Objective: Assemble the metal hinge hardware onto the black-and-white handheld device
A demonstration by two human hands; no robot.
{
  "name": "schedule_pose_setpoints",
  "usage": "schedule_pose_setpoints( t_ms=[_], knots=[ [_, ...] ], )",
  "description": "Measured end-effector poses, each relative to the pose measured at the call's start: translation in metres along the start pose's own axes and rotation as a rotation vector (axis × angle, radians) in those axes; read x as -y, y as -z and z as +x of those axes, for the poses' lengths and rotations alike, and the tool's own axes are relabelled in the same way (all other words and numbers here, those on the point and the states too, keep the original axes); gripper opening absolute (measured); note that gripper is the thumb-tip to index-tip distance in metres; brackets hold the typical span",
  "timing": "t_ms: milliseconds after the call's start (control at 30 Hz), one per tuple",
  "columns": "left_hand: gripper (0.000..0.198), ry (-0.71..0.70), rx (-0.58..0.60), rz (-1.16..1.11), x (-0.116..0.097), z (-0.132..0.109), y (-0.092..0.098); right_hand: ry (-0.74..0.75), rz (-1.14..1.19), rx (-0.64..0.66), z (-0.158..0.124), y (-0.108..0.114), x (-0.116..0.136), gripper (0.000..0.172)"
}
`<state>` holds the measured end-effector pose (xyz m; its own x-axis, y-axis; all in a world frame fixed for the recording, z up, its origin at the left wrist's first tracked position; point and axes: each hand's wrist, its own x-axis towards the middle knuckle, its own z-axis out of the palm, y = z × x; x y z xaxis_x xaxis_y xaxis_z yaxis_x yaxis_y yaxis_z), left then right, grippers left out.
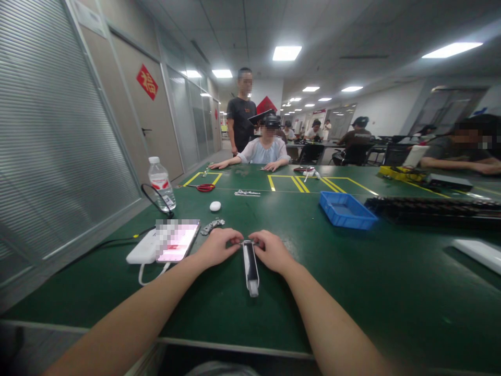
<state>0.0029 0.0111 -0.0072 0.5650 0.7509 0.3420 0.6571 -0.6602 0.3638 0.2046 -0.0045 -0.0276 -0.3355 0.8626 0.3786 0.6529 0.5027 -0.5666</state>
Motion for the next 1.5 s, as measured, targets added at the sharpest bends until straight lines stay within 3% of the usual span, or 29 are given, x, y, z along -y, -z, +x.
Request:
schedule_pose_setpoints(
  t_ms=[1167, 1500],
  knots=[
    [0.016, 0.025, 0.019, 0.023, -0.004, 0.001, -0.003, -0.003, 0.004, 0.004, 0.0, 0.0, 0.0, 0.025],
    [0.046, -0.064, -0.014, -0.06, 0.015, 0.001, 0.012, -0.005, 0.016, 0.01, -0.001, 0.0, -0.001, 0.03]
  ],
)
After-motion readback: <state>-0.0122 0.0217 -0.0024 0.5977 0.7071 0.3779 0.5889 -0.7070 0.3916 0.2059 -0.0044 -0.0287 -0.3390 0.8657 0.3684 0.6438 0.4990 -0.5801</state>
